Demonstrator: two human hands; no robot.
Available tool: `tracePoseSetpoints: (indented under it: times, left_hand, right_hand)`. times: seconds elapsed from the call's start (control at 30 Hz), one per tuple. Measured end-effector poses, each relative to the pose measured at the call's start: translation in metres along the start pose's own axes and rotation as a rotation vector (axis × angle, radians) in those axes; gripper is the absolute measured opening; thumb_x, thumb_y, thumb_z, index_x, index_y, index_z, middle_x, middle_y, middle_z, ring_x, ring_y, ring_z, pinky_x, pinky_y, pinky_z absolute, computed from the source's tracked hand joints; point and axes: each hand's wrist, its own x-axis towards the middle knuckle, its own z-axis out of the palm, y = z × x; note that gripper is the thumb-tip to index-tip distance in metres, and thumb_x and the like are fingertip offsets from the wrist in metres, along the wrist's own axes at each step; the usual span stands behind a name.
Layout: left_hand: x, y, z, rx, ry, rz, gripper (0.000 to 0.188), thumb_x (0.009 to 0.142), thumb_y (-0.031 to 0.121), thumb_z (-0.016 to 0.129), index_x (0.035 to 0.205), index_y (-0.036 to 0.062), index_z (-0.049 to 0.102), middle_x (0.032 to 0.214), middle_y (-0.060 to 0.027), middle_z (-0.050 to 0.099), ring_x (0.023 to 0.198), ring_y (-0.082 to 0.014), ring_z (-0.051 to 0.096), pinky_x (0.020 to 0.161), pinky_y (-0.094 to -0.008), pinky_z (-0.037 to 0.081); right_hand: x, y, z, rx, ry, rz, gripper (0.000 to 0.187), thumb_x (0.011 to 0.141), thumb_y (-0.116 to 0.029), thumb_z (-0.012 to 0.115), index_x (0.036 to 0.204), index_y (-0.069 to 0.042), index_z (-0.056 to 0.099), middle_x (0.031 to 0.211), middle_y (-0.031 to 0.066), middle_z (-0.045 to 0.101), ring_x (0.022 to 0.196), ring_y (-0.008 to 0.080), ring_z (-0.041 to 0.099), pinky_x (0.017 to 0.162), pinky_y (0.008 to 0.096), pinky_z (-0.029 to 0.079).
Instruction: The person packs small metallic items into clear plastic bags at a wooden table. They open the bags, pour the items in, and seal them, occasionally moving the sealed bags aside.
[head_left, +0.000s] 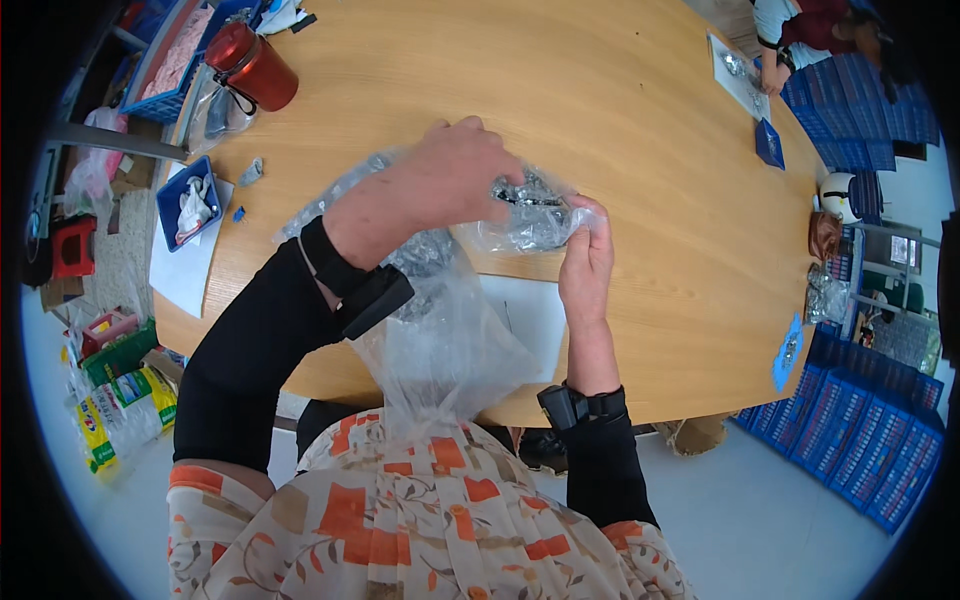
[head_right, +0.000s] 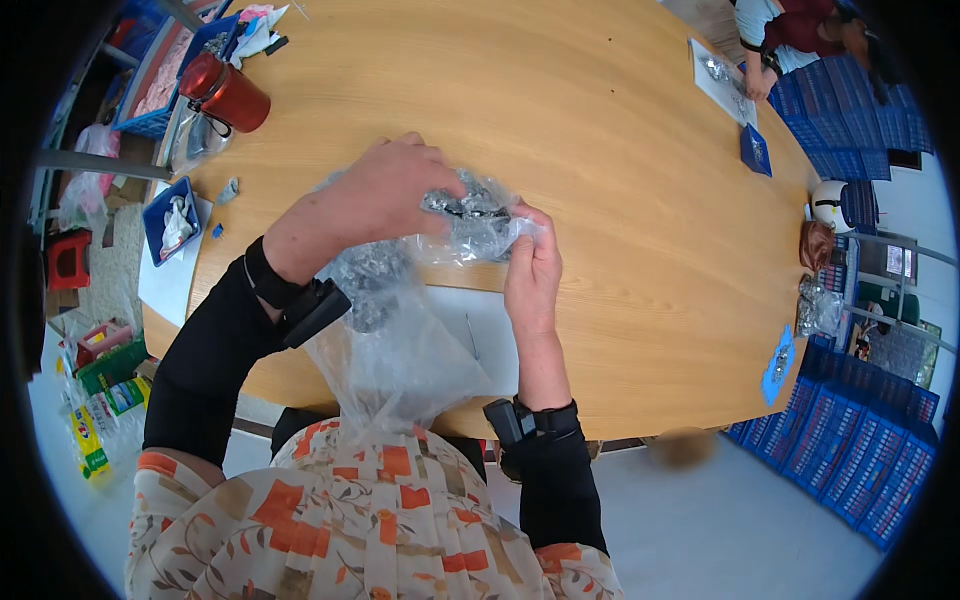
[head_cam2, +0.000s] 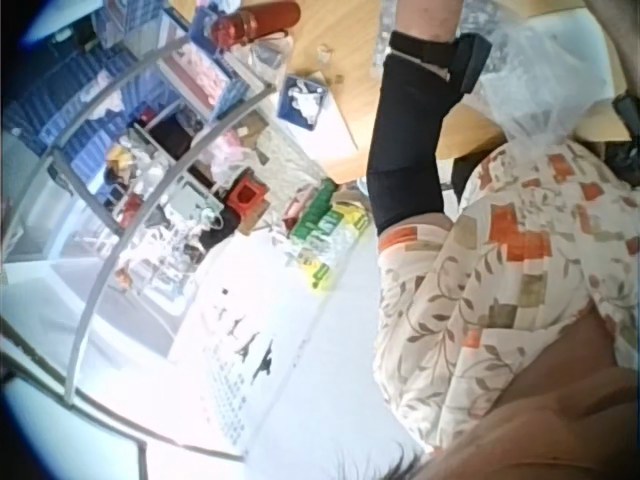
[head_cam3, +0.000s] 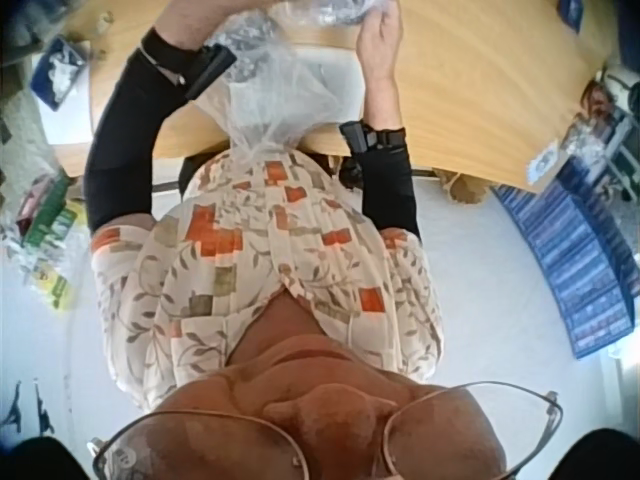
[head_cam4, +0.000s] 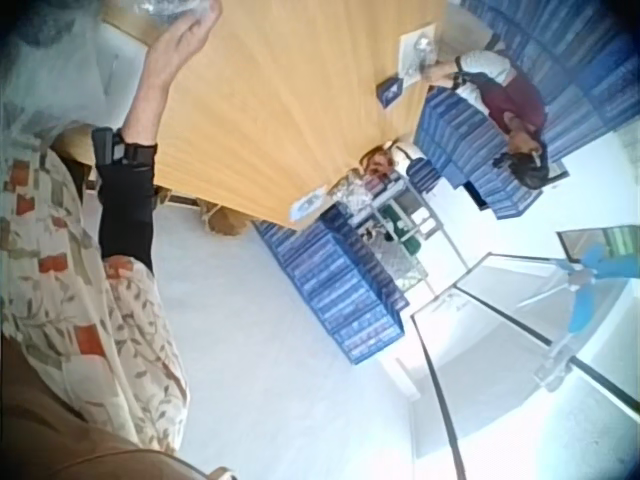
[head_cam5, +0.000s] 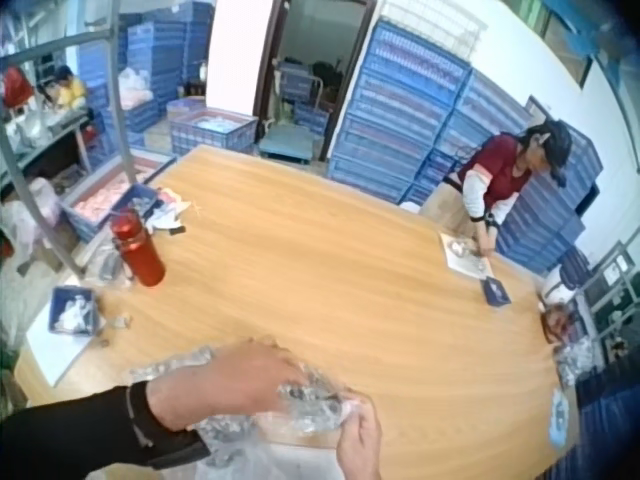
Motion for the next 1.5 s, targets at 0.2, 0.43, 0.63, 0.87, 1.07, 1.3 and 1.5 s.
tracePoseSetpoints:
  times: [0.2,0.43,0.63,0.87,1.07,1.3,1.5]
  left_hand:
    - [0.013,0.011,0.017,0.283,0.106,-0.058,0.017,0.077,0.023,0.072,0.092,0.015,0.074,0.09,-0.0042,0.066,0.098,-0.0246,0.056,0.086,-0.0396,0.044]
    - [0.025,-0.01,0.024,-0.395,0.31,-0.159,0.017,0.085,0.02,0.07,0.09,0.004,0.071,0.088,-0.0093,0.068,0.085,-0.0253,0.063,0.078,-0.0361,0.051]
    - [0.03,-0.008,0.024,-0.665,0.102,-0.219,0.023,0.086,0.023,0.071,0.094,0.0013,0.07,0.086,-0.0081,0.068,0.082,-0.0176,0.063,0.077,-0.0317,0.051]
    - [-0.014,-0.035,0.011,-1.178,0.182,-0.049,0.029,0.083,0.03,0.075,0.1,0.006,0.071,0.116,-0.0047,0.062,0.108,-0.0177,0.057,0.091,-0.0323,0.045]
    - [-0.012,-0.034,0.037,-0.52,0.169,-0.097,0.034,0.078,0.031,0.08,0.097,0.0052,0.071,0.112,-0.0079,0.064,0.097,-0.0183,0.059,0.083,-0.0313,0.046]
    - [0.004,-0.017,0.036,-0.564,0.124,-0.331,0.035,0.077,0.032,0.07,0.087,-0.0007,0.071,0.075,-0.0171,0.066,0.068,-0.0292,0.063,0.065,-0.0381,0.05]
    - [0.009,-0.007,0.027,-0.474,0.085,-0.348,0.039,0.075,0.035,0.066,0.085,-0.0014,0.072,0.076,-0.0219,0.068,0.075,-0.0373,0.066,0.069,-0.0429,0.052]
  right_hand:
    - [-0.004,-0.003,-0.001,-0.057,-0.011,-0.053,0.03,0.099,0.001,0.035,0.121,-0.002,0.055,0.132,0.015,0.057,0.127,0.022,0.051,0.108,0.0335,0.037]
    - [0.006,-0.004,0.002,-0.204,-0.078,0.013,0.041,0.096,-0.001,0.044,0.136,-0.005,0.05,0.12,0.0161,0.061,0.114,0.0222,0.057,0.098,0.0344,0.045]
    - [0.033,0.006,0.0,-0.368,-0.219,-0.04,0.031,0.092,-0.003,0.054,0.123,-0.008,0.058,0.1,0.0133,0.062,0.095,0.0193,0.059,0.083,0.0312,0.048]
    - [0.041,0.005,0.0,0.041,-0.223,0.125,0.011,0.101,-0.011,0.051,0.107,-0.006,0.059,0.091,-0.0026,0.061,0.085,0.0073,0.054,0.077,0.0236,0.046]
    - [0.04,-0.009,-0.001,0.115,-0.308,0.274,0.012,0.101,-0.015,0.053,0.107,-0.007,0.06,0.09,-0.0032,0.061,0.084,0.0064,0.054,0.075,0.0232,0.046]
    - [0.041,-0.056,0.012,-0.737,-0.366,0.141,0.031,0.091,-0.012,0.058,0.121,-0.005,0.059,0.091,0.0081,0.068,0.094,0.014,0.063,0.08,0.0302,0.05]
    - [0.05,-0.043,-0.009,-0.023,-0.642,0.294,0.055,0.085,-0.018,0.069,0.135,-0.004,0.053,0.094,0.0107,0.069,0.094,0.0198,0.066,0.081,0.0327,0.052]
